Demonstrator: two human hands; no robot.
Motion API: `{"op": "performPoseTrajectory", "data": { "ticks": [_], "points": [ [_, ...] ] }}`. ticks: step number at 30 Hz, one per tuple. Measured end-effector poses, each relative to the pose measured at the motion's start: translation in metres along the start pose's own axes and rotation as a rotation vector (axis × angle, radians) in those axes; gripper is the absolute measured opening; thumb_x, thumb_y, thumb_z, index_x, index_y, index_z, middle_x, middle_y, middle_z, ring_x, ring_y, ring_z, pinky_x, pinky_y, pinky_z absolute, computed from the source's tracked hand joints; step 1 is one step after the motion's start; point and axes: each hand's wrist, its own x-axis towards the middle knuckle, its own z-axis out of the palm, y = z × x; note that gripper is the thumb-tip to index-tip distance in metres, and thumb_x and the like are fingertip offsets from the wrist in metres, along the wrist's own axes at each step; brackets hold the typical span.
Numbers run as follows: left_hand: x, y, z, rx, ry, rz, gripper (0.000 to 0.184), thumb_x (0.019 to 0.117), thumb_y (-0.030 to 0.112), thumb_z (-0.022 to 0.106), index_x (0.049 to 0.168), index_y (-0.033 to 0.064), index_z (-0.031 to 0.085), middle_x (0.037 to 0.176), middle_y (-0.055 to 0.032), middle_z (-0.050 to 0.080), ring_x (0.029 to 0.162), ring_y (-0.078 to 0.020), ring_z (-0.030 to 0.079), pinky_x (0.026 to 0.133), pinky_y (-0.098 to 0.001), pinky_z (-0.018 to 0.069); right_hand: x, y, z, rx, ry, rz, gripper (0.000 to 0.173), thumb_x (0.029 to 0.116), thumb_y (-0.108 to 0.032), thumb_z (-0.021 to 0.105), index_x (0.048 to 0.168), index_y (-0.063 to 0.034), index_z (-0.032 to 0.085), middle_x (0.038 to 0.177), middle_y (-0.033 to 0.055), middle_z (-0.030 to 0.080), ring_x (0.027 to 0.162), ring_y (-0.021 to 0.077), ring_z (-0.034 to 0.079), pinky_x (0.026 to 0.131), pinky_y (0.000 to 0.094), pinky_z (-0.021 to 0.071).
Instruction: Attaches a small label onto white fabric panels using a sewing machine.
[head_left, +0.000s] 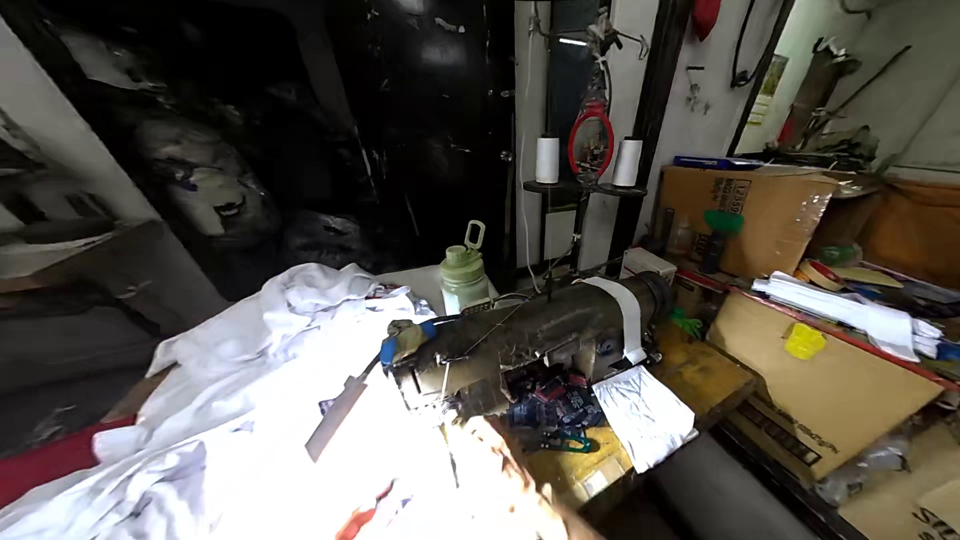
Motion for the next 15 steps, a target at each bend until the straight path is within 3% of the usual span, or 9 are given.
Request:
{"op": "performPoseTrajectory", "data": {
  "ticks": [3, 4, 5, 7, 9, 10, 13, 15],
  "points": [
    [-0.003, 0.003, 0.004, -0.111, 0.173, -0.149, 0.028, 0.0934, 0.004, 0.067, 0.12, -0.0052, 0.066, 0.096, -0.0038, 0.073, 0.077, -0.0058, 0.068, 0.068, -0.0232, 0.0585, -0.014, 0.016, -0.002, 0.276, -0.141, 0.146, 0.043, 0.1047, -0.013, 0.05, 0.142, 0.0076, 0.051, 0.139, 0.0206, 0.059, 0.127, 0.0184, 0.058, 0.11, 0.0291, 0.0447],
    [-0.008, 0.011, 0.006, -0.161, 0.208, -0.174, 0.028, 0.0932, 0.001, 0.064, 0.121, -0.0037, 0.065, 0.092, -0.0005, 0.072, 0.069, -0.0029, 0.065, 0.061, -0.0202, 0.0558, -0.025, 0.02, -0.001, 0.225, -0.183, 0.21, 0.042, 0.1056, -0.011, 0.048, 0.142, 0.0089, 0.049, 0.136, 0.0207, 0.059, 0.124, 0.0163, 0.058, 0.108, 0.0259, 0.0435],
    [-0.015, 0.017, 0.007, -0.188, 0.227, -0.181, 0.028, 0.0937, 0.001, 0.062, 0.121, -0.0029, 0.064, 0.091, 0.0004, 0.071, 0.067, -0.0017, 0.063, 0.058, -0.0183, 0.054, -0.031, 0.022, 0.001, 0.063, -0.217, 0.202, 0.043, 0.1037, -0.014, 0.051, 0.139, 0.0096, 0.053, 0.134, 0.0225, 0.062, 0.125, 0.02, 0.059, 0.11, 0.0289, 0.0427],
    [-0.022, 0.019, 0.007, -0.188, 0.238, -0.17, 0.027, 0.0959, 0.002, 0.058, 0.123, -0.0029, 0.061, 0.094, -0.0012, 0.069, 0.072, -0.0024, 0.063, 0.063, -0.0182, 0.0535, -0.037, 0.029, 0.006, -0.205, -0.249, -0.018, 0.04, 0.1009, -0.022, 0.057, 0.129, 0.0057, 0.064, 0.127, 0.0189, 0.068, 0.123, 0.0224, 0.062, 0.111, 0.0346, 0.0436],
    [-0.018, 0.008, 0.007, -0.227, 0.301, -0.199, 0.023, 0.0972, -0.001, 0.058, 0.119, -0.0048, 0.061, 0.091, -0.0051, 0.068, 0.073, -0.0069, 0.062, 0.065, -0.0226, 0.0543, -0.041, 0.038, 0.011, -0.358, -0.082, -0.439, 0.027, 0.0961, -0.026, 0.063, 0.104, -0.0053, 0.078, 0.109, 0.0115, 0.076, 0.108, 0.0251, 0.071, 0.1, 0.0436, 0.0534],
    [-0.015, 0.005, 0.008, -0.251, 0.333, -0.187, 0.02, 0.0964, -0.002, 0.058, 0.115, -0.004, 0.064, 0.087, -0.0049, 0.068, 0.069, -0.0071, 0.062, 0.062, -0.0226, 0.0535, -0.042, 0.033, 0.01, -0.378, -0.042, -0.565, 0.024, 0.0958, -0.026, 0.063, 0.1, -0.0093, 0.079, 0.108, 0.0098, 0.076, 0.106, 0.0253, 0.071, 0.098, 0.0449, 0.0553],
    [-0.021, 0.007, 0.008, -0.214, 0.291, -0.185, 0.023, 0.098, 0.0, 0.057, 0.119, 0.0034, 0.067, 0.092, -0.0031, 0.068, 0.065, -0.0057, 0.058, 0.056, -0.0203, 0.0489, -0.054, 0.014, 0.004, -0.38, -0.076, -0.696, 0.022, 0.0985, -0.021, 0.058, 0.1, -0.0113, 0.078, 0.108, 0.0087, 0.074, 0.105, 0.0243, 0.07, 0.096, 0.0426, 0.0559],
    [-0.032, 0.004, 0.002, -0.175, 0.207, -0.212, 0.028, 0.0997, 0.005, 0.058, 0.126, 0.0099, 0.066, 0.105, -0.0026, 0.07, 0.074, -0.0062, 0.062, 0.062, -0.0214, 0.0526, -0.063, 0.014, 0.005, -0.339, -0.078, -0.726, 0.023, 0.1001, -0.019, 0.056, 0.1, -0.0116, 0.078, 0.108, 0.0065, 0.075, 0.103, 0.0221, 0.07, 0.093, 0.0404, 0.0556]
  ]
}}
